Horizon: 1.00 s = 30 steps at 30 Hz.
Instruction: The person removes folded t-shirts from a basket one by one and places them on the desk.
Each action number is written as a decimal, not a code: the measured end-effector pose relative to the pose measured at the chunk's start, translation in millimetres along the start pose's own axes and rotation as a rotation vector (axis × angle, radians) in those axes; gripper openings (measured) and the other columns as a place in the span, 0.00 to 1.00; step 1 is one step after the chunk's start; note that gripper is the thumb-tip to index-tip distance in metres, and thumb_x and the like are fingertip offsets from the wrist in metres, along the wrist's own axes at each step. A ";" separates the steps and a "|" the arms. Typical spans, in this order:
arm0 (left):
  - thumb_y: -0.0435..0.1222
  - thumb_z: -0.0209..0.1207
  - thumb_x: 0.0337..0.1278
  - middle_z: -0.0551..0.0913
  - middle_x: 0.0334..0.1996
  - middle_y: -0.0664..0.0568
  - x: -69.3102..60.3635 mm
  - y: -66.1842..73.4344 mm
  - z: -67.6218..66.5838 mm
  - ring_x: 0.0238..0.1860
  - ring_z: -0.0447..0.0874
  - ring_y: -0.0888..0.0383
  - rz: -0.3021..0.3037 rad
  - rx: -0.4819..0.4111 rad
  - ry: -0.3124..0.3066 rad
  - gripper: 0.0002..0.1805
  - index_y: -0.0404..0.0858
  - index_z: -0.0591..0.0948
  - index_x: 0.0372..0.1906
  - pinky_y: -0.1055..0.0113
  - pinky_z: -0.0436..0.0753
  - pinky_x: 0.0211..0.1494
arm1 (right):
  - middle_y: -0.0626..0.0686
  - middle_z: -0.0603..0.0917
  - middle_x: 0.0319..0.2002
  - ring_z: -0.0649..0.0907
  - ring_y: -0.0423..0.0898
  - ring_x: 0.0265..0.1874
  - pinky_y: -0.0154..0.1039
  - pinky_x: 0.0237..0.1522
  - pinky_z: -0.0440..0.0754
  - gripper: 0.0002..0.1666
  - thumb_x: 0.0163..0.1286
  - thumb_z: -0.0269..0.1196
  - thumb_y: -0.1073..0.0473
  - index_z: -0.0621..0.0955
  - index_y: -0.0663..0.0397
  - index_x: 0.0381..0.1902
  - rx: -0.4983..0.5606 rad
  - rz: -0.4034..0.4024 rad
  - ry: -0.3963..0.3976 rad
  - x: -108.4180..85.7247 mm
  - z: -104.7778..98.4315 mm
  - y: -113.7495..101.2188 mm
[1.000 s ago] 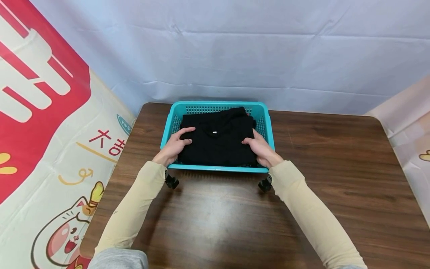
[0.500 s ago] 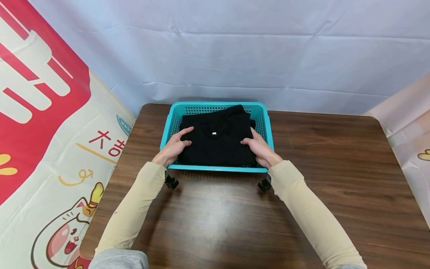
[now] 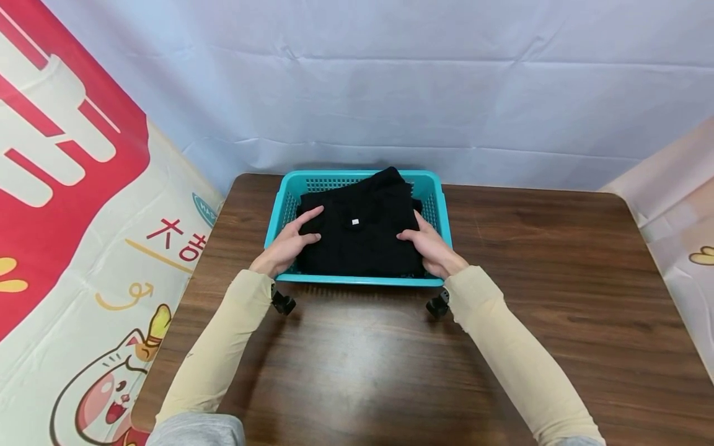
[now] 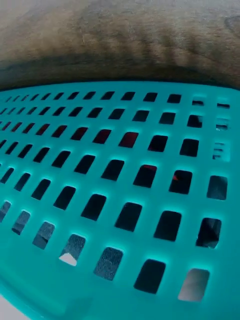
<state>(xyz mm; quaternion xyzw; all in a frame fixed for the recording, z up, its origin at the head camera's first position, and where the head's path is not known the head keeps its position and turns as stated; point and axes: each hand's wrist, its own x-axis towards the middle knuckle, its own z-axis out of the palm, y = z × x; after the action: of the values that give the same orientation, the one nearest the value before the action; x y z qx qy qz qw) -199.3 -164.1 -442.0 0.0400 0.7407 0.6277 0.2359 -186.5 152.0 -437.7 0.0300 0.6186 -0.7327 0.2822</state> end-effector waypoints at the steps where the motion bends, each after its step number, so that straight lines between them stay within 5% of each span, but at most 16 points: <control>1: 0.30 0.50 0.68 0.40 0.78 0.61 -0.4 0.7 0.5 0.78 0.31 0.55 0.005 -0.003 -0.001 0.35 0.59 0.58 0.74 0.46 0.47 0.78 | 0.52 0.61 0.72 0.79 0.47 0.52 0.40 0.45 0.82 0.43 0.73 0.49 0.64 0.47 0.22 0.75 0.004 -0.004 0.000 -0.7 -0.3 0.0; 12: 0.27 0.46 0.69 0.43 0.77 0.63 -3.6 19.8 3.3 0.78 0.39 0.55 0.110 0.027 0.003 0.34 0.61 0.61 0.72 0.45 0.51 0.76 | 0.52 0.56 0.75 0.78 0.46 0.54 0.40 0.47 0.83 0.46 0.72 0.51 0.67 0.48 0.21 0.75 0.057 -0.055 -0.030 -14.2 -4.9 -13.9; 21: 0.34 0.52 0.69 0.58 0.73 0.57 -11.6 41.8 7.4 0.64 0.71 0.51 0.144 0.022 0.000 0.30 0.59 0.63 0.71 0.53 0.73 0.65 | 0.54 0.56 0.74 0.79 0.45 0.51 0.39 0.47 0.82 0.46 0.71 0.52 0.67 0.49 0.24 0.75 0.035 -0.103 -0.031 -29.9 -12.6 -26.0; 30: 0.30 0.53 0.67 0.67 0.66 0.53 -16.0 54.3 14.5 0.56 0.77 0.53 0.186 -0.005 -0.011 0.30 0.58 0.67 0.69 0.63 0.81 0.55 | 0.52 0.54 0.75 0.73 0.45 0.58 0.36 0.51 0.79 0.48 0.69 0.54 0.69 0.50 0.23 0.75 0.020 -0.180 -0.023 -46.1 -19.6 -32.5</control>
<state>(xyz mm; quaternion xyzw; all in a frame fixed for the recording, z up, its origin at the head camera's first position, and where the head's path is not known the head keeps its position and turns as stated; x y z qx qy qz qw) -192.3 -145.3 -387.2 0.1116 0.7310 0.6485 0.1806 -168.4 189.9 -395.3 -0.0312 0.6083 -0.7614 0.2219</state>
